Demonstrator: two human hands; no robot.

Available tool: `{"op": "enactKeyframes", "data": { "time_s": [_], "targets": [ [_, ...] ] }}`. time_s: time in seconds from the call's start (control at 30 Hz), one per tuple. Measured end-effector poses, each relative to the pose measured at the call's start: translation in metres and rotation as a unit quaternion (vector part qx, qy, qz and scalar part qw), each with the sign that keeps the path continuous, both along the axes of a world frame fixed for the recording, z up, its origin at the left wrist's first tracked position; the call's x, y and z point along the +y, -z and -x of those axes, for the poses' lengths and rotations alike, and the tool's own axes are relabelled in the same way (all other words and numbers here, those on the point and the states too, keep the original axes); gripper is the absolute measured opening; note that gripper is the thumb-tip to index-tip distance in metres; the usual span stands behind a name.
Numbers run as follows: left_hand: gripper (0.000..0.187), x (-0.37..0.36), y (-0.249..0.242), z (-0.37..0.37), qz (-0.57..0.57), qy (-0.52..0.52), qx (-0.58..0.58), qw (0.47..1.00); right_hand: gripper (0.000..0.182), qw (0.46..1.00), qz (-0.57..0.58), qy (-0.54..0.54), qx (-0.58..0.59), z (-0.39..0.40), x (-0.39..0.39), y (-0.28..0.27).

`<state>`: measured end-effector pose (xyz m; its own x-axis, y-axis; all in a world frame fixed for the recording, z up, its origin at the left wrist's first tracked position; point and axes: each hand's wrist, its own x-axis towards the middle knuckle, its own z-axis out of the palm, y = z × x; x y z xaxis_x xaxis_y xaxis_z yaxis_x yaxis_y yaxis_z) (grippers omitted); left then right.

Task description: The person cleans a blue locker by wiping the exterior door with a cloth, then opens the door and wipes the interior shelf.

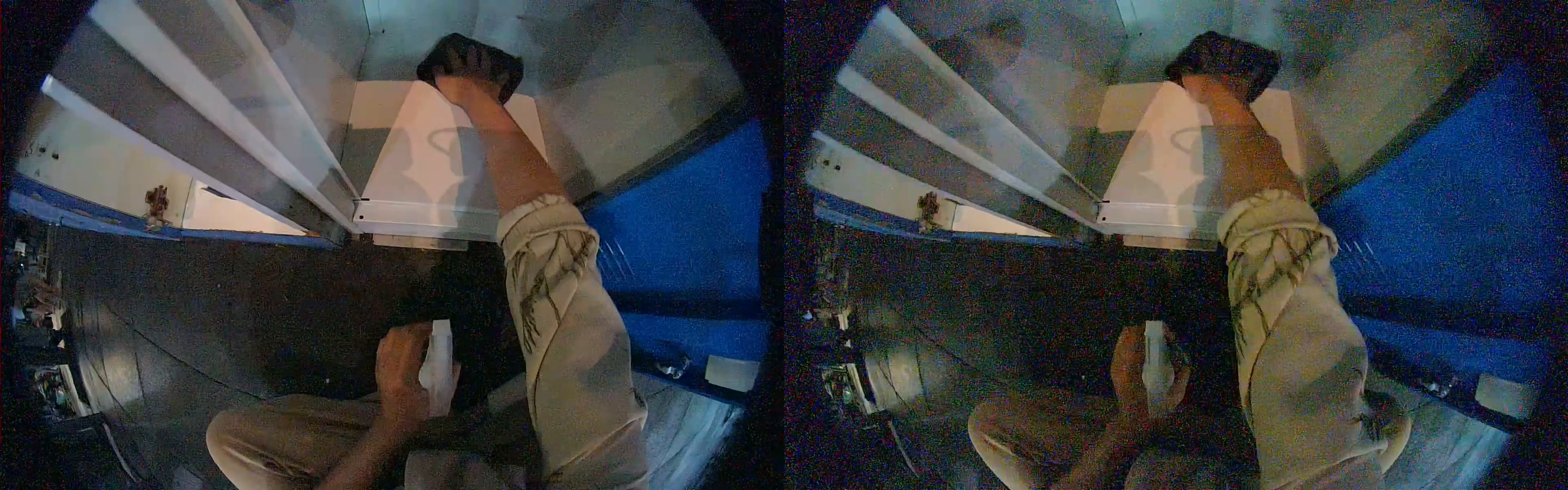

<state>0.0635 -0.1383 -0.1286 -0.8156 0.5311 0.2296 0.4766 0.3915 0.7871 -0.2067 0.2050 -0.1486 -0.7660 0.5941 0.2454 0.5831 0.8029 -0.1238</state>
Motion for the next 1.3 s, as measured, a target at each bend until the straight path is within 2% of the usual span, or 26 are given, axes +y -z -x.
{"op": "enactKeyframes", "data": {
  "time_s": [0.03,0.1,0.17,0.27,0.33,0.37,0.43,0.47,0.53,0.57,0.63,0.67,0.73,0.83,0.93,0.97,1.0,1.07,1.13,1.17,1.23,1.3],
  "targets": [
    [0.043,0.0,-0.001,0.001,-0.019,0.006,0.003,1.0,0.066,1.0,0.02,0.005,-0.012,-0.008,-0.011,-0.01],
    [0.051,-0.001,-0.001,0.0,-0.057,0.02,0.011,0.998,0.065,0.989,0.13,0.007,-0.066,-0.03,-0.032,-0.03],
    [0.051,-0.002,0.001,-0.004,-0.06,0.006,-0.023,0.998,0.065,0.989,0.119,0.004,-0.091,-0.047,-0.049,-0.034],
    [0.05,-0.001,-0.007,-0.006,-0.061,-0.021,-0.171,0.983,0.065,0.995,0.063,-0.028,-0.071,-0.085,-0.085,-0.021],
    [0.05,0.0,-0.01,-0.005,-0.05,-0.019,-0.21,0.976,0.064,0.996,0.048,-0.052,-0.046,-0.114,-0.117,-0.02],
    [0.05,-0.001,-0.006,-0.003,-0.038,-0.009,-0.184,0.982,0.062,0.996,0.058,-0.06,-0.038,-0.125,-0.134,-0.021],
    [0.05,-0.003,-0.001,-0.005,-0.068,-0.017,-0.221,0.973,0.06,0.994,0.056,-0.085,-0.03,-0.141,-0.169,-0.021],
    [0.051,-0.002,0.001,-0.007,-0.112,-0.035,-0.281,0.952,0.059,0.993,0.055,-0.097,-0.025,-0.144,-0.181,-0.021],
    [0.051,-0.001,0.001,-0.008,-0.125,-0.046,-0.263,0.956,0.056,0.992,0.056,-0.113,-0.018,-0.138,-0.186,-0.022],
    [0.05,0.0,-0.003,-0.007,-0.093,-0.04,-0.184,0.978,0.056,0.99,0.067,-0.123,-0.021,-0.13,-0.182,-0.023],
    [0.05,0.0,-0.004,-0.005,-0.075,-0.028,-0.181,0.98,0.055,0.988,0.046,-0.142,-0.029,-0.108,-0.171,-0.02],
    [0.049,-0.001,-0.002,-0.006,-0.088,-0.024,-0.258,0.962,0.055,0.988,0.042,-0.144,-0.034,-0.092,-0.164,-0.017],
    [0.049,-0.002,0.003,-0.007,-0.102,-0.02,-0.286,0.953,0.055,0.988,0.031,-0.148,-0.042,-0.057,-0.15,-0.015],
    [0.048,-0.001,0.003,-0.004,-0.069,-0.017,-0.175,0.982,0.055,0.988,0.047,-0.147,-0.002,-0.015,-0.132,-0.012],
    [0.049,-0.001,-0.011,0.001,0.029,-0.002,-0.099,0.995,0.056,0.987,0.081,-0.135,-0.031,0.021,-0.108,-0.006],
    [0.049,0.0,-0.012,0.002,0.062,0.015,-0.048,0.997,0.058,0.982,0.044,-0.169,0.075,0.021,-0.101,-0.003],
    [0.049,0.001,-0.013,0.003,0.093,0.032,0.003,0.995,0.058,0.984,0.036,-0.163,0.062,0.03,-0.094,0.003],
    [0.051,0.004,-0.016,0.006,0.037,0.017,-0.03,0.999,0.058,0.988,0.02,-0.149,0.034,0.067,-0.069,0.013],
    [0.051,0.005,-0.016,0.007,0.011,0.011,-0.047,0.999,0.061,0.969,0.098,-0.185,-0.132,0.08,-0.053,-0.03],
    [0.051,0.004,-0.015,0.007,0.012,0.013,-0.046,0.999,0.061,0.984,0.03,-0.175,-0.011,0.078,-0.054,0.0],
    [0.051,0.002,-0.014,0.008,0.015,0.017,-0.043,0.999,0.062,0.98,-0.069,-0.147,0.114,0.075,-0.05,0.025],
    [0.048,0.0,-0.012,0.007,0.018,0.011,-0.022,1.0,0.063,0.981,-0.099,-0.125,0.112,0.084,-0.033,0.041]
  ]
}}
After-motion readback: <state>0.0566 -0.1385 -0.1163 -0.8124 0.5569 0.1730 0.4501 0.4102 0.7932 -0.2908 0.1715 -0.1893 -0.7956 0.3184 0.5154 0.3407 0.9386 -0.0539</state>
